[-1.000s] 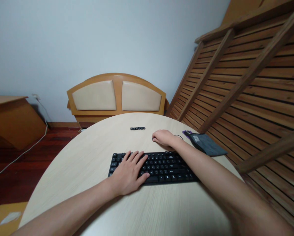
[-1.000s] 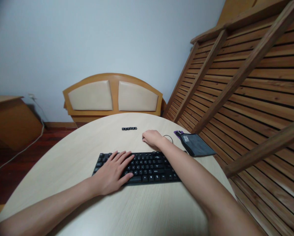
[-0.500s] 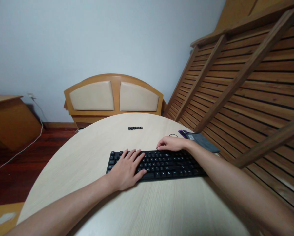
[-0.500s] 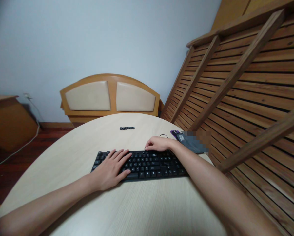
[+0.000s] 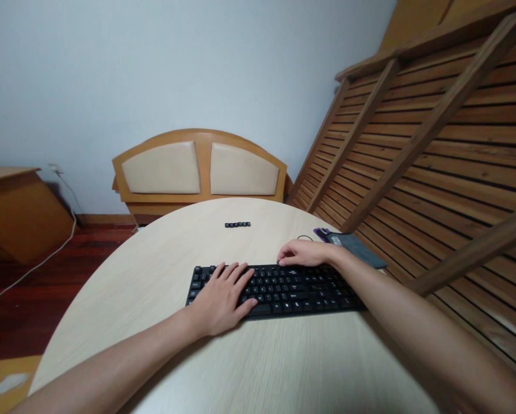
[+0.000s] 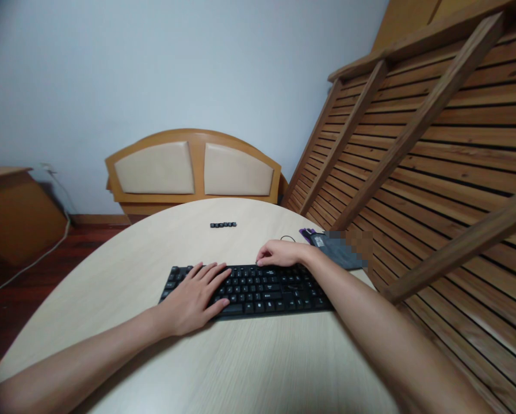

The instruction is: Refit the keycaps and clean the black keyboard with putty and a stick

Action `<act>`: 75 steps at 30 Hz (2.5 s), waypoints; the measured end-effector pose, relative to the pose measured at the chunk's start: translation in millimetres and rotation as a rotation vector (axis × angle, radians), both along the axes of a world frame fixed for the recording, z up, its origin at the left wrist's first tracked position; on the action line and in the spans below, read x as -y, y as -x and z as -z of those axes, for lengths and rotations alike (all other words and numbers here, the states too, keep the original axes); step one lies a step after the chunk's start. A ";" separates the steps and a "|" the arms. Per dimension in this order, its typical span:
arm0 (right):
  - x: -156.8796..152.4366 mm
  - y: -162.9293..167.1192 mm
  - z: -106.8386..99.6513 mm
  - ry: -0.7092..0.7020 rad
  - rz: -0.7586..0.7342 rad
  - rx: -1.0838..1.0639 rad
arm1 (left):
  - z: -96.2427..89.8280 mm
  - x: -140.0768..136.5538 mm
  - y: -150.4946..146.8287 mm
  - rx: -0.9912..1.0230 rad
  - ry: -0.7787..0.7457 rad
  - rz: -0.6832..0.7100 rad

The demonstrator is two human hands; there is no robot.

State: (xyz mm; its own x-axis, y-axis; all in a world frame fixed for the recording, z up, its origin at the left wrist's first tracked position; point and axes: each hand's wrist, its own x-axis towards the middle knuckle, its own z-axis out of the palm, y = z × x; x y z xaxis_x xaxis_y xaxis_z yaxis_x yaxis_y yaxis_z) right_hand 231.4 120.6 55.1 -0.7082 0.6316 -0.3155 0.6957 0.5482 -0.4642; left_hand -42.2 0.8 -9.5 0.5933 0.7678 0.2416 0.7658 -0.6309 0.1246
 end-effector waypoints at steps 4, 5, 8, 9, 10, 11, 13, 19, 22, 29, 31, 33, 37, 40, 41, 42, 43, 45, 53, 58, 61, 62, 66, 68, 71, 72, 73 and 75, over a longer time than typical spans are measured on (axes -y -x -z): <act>1.9 2.6 -1.7 -0.038 -0.001 0.033 | -1.0 0.4 -1.0 -0.003 0.007 -0.005; 2.4 3.2 -2.3 -0.047 0.002 0.042 | -1.2 0.5 -1.2 -0.004 0.009 -0.007; 3.9 4.2 -3.7 -0.064 0.018 0.052 | -1.6 0.6 -1.5 -0.013 0.012 -0.012; 4.3 4.2 -4.1 -0.066 0.018 0.053 | -1.6 0.6 -1.4 -0.017 0.012 -0.011; 4.7 4.2 -4.4 -0.068 0.016 0.054 | -1.7 0.6 -1.4 -0.019 0.010 -0.010; 4.9 4.2 -4.6 -0.068 0.013 0.056 | -1.7 0.7 -1.3 -0.018 0.007 -0.010; 5.0 4.5 -5.0 -0.071 0.005 0.066 | -1.8 0.6 -1.4 -0.014 0.004 -0.011; 5.9 7.1 -4.4 -0.124 0.012 0.092 | 0.0 -0.1 -1.2 -0.002 0.001 -0.003; 7.5 6.7 -2.9 -0.124 0.022 0.071 | 1.6 -0.5 -0.5 0.005 -0.004 -0.006; 9.5 4.9 -1.0 -0.134 0.044 0.051 | 1.0 -0.3 -0.8 0.001 0.000 -0.005; 10.0 6.2 -1.2 -0.154 0.043 0.068 | 1.3 -0.3 -0.8 -0.006 0.002 -0.005; 10.8 7.9 -1.7 -0.179 0.045 0.087 | 2.1 -0.5 -0.6 -0.003 -0.001 -0.003; 13.0 12.5 -4.7 -0.239 0.050 0.137 | 3.1 -0.7 -0.2 -0.001 -0.004 -0.003; 14.1 16.5 -8.2 -0.292 0.035 0.186 | 2.0 -0.4 -0.5 -0.001 -0.003 -0.003; 14.0 17.6 -9.2 -0.301 0.035 0.199 | 1.4 -0.2 -0.6 -0.003 -0.003 -0.003; 13.6 18.4 -9.8 -0.301 0.042 0.206 | 0.8 0.0 -0.7 -0.008 -0.002 -0.004; 12.9 18.7 -10.1 -0.290 0.054 0.205 | 0.3 0.1 -0.9 -0.012 0.000 -0.005; 10.6 18.1 -9.5 -0.236 0.080 0.185 | -0.5 0.3 -1.1 -0.019 0.007 -0.006; -8.1 14.0 -5.0 -0.025 0.103 0.172 | -3.1 0.6 -2.0 -0.012 0.022 -0.008; -46.6 35.5 7.0 -0.208 0.163 0.134 | -3.7 0.3 -2.0 -0.018 0.033 -0.012; -70.5 55.3 19.8 -0.351 0.253 0.126 | -3.9 0.6 -2.1 -0.009 0.039 -0.008; -76.3 61.9 23.7 -0.395 0.277 0.126 | -4.1 0.8 -2.2 -0.007 0.039 -0.009; -89.4 85.4 35.1 -0.519 0.343 0.146 | -6.0 2.0 -2.5 -0.027 0.055 -0.016; -93.2 94.0 39.0 -0.556 0.362 0.156 | -6.3 2.3 -2.5 -0.035 0.061 -0.017; -99.0 101.9 43.8 -0.591 0.383 0.170 | -5.3 2.2 -2.2 -0.022 0.049 -0.015; -100.7 103.2 45.1 -0.596 0.388 0.178 | -4.8 1.9 -2.1 -0.015 0.044 -0.014; -102.1 104.2 46.0 -0.599 0.392 0.187 | -4.3 1.7 -2.1 -0.010 0.040 -0.014; -103.5 105.2 47.0 -0.598 0.395 0.204 | -3.9 1.3 -2.2 -0.013 0.041 -0.015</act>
